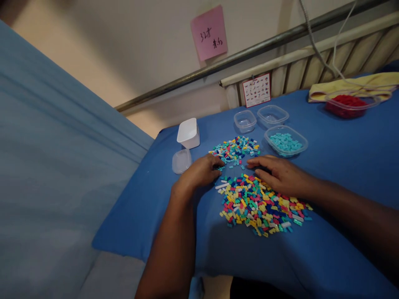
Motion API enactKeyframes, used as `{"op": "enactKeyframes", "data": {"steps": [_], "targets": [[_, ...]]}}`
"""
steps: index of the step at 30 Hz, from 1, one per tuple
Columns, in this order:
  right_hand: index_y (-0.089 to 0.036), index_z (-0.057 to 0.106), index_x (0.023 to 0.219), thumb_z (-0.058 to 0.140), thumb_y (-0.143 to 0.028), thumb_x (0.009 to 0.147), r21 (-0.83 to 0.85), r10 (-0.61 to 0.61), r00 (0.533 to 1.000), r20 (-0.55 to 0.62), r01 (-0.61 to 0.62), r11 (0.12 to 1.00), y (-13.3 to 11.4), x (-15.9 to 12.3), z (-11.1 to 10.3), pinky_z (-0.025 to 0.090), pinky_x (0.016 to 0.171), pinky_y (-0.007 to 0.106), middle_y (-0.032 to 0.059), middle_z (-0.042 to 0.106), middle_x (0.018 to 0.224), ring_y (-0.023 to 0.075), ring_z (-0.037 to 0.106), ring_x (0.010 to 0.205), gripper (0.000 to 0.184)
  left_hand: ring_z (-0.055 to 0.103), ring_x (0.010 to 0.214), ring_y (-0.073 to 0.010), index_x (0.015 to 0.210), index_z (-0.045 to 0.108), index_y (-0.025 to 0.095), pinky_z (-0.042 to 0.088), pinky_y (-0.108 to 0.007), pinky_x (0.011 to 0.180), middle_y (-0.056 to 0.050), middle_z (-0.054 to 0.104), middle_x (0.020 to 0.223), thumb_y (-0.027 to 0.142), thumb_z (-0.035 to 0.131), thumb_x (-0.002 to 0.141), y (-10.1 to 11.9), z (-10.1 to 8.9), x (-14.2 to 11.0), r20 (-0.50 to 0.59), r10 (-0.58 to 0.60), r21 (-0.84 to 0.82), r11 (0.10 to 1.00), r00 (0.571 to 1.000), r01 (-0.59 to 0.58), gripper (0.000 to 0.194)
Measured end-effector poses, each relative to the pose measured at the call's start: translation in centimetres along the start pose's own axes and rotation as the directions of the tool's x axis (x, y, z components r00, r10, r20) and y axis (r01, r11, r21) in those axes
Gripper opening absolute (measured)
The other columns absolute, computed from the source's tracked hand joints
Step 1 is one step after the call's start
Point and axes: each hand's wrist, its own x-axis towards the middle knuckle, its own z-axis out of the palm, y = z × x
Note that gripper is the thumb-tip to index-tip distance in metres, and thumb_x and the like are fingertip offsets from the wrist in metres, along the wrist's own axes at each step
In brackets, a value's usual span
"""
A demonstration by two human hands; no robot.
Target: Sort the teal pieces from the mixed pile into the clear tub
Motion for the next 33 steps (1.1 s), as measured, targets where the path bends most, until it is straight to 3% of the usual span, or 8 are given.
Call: {"op": "enactKeyframes", "data": {"steps": [3, 11, 15, 18, 24, 28, 33], "targets": [[-0.028, 0.075, 0.135, 0.059, -0.024, 0.104, -0.001, -0.006, 1.000, 0.003, 0.006, 1.000, 0.1, 0.0, 0.0, 0.063, 0.105, 0.053, 0.0079, 0.082, 0.129, 0.0304, 0.077, 0.119, 0.036, 0.071, 0.107, -0.0253, 0.124, 0.082, 0.022, 0.052, -0.038, 0.097, -0.009, 0.078, 0.122, 0.017, 0.070, 0.093, 0.0, 0.1, 0.3, 0.003, 0.036, 0.031, 0.999, 0.999, -0.036, 0.033], [-0.027, 0.075, 0.135, 0.060, -0.023, 0.103, -0.009, -0.010, 1.000, -0.001, 0.010, 1.000, 0.2, 0.0, 0.0, 0.062, 0.107, 0.051, 0.0082, 0.082, 0.130, 0.0297, 0.077, 0.120, 0.035, 0.068, 0.086, -0.0210, 0.112, 0.082, 0.019, 0.048, -0.032, 0.078, -0.006, 0.078, 0.105, 0.010, 0.066, 0.087, 1.1, -0.1, 0.4, 0.035, -0.012, 0.045, 0.999, 0.999, 0.010, 0.031], [-0.028, 0.075, 0.134, 0.059, -0.021, 0.103, 0.001, -0.021, 1.000, -0.001, 0.021, 1.000, 0.1, 0.0, 0.0, 0.061, 0.107, 0.051, 0.0076, 0.082, 0.129, 0.0298, 0.077, 0.120, 0.035, 0.069, 0.090, -0.0221, 0.116, 0.082, 0.019, 0.049, -0.032, 0.080, -0.008, 0.079, 0.110, 0.005, 0.063, 0.081, 0.9, -0.3, 0.3, 0.028, -0.036, 0.063, 0.997, 0.999, 0.034, 0.042], [-0.029, 0.075, 0.134, 0.059, -0.022, 0.103, 0.002, -0.016, 1.000, -0.004, 0.016, 1.000, 0.1, 0.0, 0.1, 0.062, 0.105, 0.053, 0.0075, 0.082, 0.129, 0.0302, 0.077, 0.119, 0.035, 0.070, 0.093, -0.0232, 0.117, 0.083, 0.019, 0.049, -0.034, 0.084, -0.009, 0.079, 0.114, 0.008, 0.065, 0.085, 0.9, -0.3, 0.5, 0.025, -0.048, 0.076, 0.996, 0.999, 0.046, 0.038], [-0.029, 0.074, 0.133, 0.059, -0.022, 0.103, -0.010, -0.026, 1.000, 0.003, 0.026, 1.000, 0.2, 0.0, 0.0, 0.062, 0.106, 0.053, 0.0073, 0.082, 0.129, 0.0302, 0.077, 0.120, 0.035, 0.065, 0.080, -0.0196, 0.095, 0.081, 0.018, 0.042, -0.032, 0.073, -0.006, 0.078, 0.094, 0.008, 0.061, 0.083, 1.4, -0.3, 0.8, 0.033, -0.046, 0.112, 0.993, 0.998, 0.042, 0.025], [-0.029, 0.074, 0.134, 0.059, -0.022, 0.103, -0.007, -0.022, 1.000, 0.003, 0.022, 1.000, 0.3, 0.0, 0.0, 0.061, 0.107, 0.052, 0.0067, 0.082, 0.130, 0.0296, 0.077, 0.120, 0.035, 0.060, 0.071, -0.0167, 0.087, 0.078, 0.018, 0.039, -0.031, 0.067, -0.002, 0.074, 0.083, 0.011, 0.061, 0.083, 0.5, -0.5, 0.7, 0.042, -0.063, -0.002, 0.998, 0.997, 0.063, 0.019], [-0.029, 0.076, 0.133, 0.060, -0.022, 0.102, -0.004, -0.026, 1.000, 0.007, 0.026, 1.000, 0.2, 0.1, 0.0, 0.062, 0.105, 0.052, 0.0076, 0.083, 0.128, 0.0304, 0.077, 0.118, 0.035, 0.065, 0.080, -0.0165, 0.097, 0.081, 0.018, 0.048, -0.029, 0.074, -0.002, 0.076, 0.092, 0.023, 0.072, 0.083, -1.5, -0.9, 0.5, 0.005, -0.145, -0.339, 0.930, 0.989, 0.138, 0.017]]}}
